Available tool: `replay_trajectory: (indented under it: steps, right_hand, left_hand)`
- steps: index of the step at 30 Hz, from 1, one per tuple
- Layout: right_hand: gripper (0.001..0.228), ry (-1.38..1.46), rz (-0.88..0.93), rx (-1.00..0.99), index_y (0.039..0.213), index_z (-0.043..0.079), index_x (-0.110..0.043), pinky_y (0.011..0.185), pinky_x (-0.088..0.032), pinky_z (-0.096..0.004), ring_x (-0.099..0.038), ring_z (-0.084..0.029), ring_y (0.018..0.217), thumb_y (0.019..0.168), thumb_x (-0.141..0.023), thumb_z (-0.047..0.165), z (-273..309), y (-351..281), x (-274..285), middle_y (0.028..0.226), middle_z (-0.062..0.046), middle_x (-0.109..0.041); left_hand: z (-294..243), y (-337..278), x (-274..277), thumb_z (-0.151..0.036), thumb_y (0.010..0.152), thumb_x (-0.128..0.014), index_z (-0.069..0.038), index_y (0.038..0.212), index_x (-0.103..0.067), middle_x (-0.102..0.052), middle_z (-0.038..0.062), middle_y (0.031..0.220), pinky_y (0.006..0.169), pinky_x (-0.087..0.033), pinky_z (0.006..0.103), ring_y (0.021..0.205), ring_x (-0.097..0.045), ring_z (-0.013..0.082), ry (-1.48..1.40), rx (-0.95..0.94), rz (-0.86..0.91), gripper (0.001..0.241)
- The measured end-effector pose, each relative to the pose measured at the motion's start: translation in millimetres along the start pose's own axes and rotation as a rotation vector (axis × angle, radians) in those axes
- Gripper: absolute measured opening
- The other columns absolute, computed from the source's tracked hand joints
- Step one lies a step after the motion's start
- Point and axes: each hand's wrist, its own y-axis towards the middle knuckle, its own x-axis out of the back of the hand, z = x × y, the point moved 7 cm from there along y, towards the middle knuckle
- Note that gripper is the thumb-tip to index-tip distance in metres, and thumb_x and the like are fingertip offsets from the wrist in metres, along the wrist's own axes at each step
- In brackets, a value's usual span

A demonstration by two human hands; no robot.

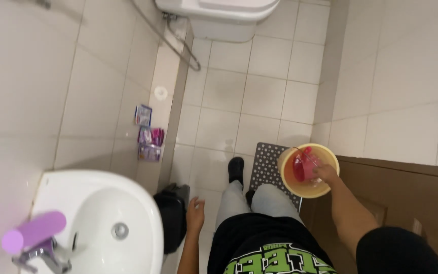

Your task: Cleaning bathroom surfaces including the sink and shelf, and organizing supplies.

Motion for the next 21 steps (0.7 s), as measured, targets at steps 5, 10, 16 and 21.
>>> replay_trajectory:
  steps: [5, 10, 16, 21]
  right_hand:
    - [0.041, 0.039, 0.034, -0.275, 0.091, -0.005, -0.08, 0.052, -0.048, -0.041, -0.06, -0.028, 0.057, 0.079, -0.072, 0.034, -28, -11, 19, 0.072, -0.015, -0.071]
    - [0.061, 0.092, -0.014, -0.32, 0.138, 0.018, -0.06, 0.051, -0.051, -0.042, -0.06, -0.029, 0.06, 0.079, -0.072, 0.031, -8, -6, 35, 0.08, -0.018, -0.068]
    - [0.028, 0.185, 0.089, -0.275, 0.095, 0.005, -0.081, 0.048, -0.047, -0.039, -0.06, -0.022, 0.058, 0.08, -0.071, 0.028, -46, 60, 22, 0.077, -0.011, -0.07]
    - [0.028, 0.323, 0.139, -0.365, 0.094, 0.005, -0.077, 0.048, -0.048, -0.04, -0.07, -0.023, 0.065, 0.085, -0.069, 0.031, -5, 98, 43, 0.081, -0.015, -0.072]
  left_hand:
    - [-167, 69, -3, -0.039, 0.096, -0.066, -0.003, 0.139, -0.058, -0.069, 0.018, 0.127, 0.091, -0.055, 0.0373, 0.107, -0.07, 0.0291, -0.037, -0.232, 0.029, 0.056]
    - [-251, 115, -17, -0.036, 0.092, -0.069, -0.005, 0.138, -0.059, -0.07, 0.019, 0.126, 0.085, -0.056, 0.0365, 0.096, -0.071, 0.027, -0.022, -0.276, 0.054, 0.056]
    - [-285, 148, -44, -0.039, 0.091, -0.071, -0.006, 0.137, -0.06, -0.07, 0.019, 0.124, 0.081, -0.057, 0.0373, 0.089, -0.072, 0.0261, 0.124, -0.21, 0.045, 0.058]
    - [-289, 169, -60, -0.044, 0.089, -0.071, -0.005, 0.132, -0.063, -0.074, 0.02, 0.117, 0.084, -0.057, 0.0376, 0.092, -0.075, 0.0281, 0.271, -0.17, 0.018, 0.058]
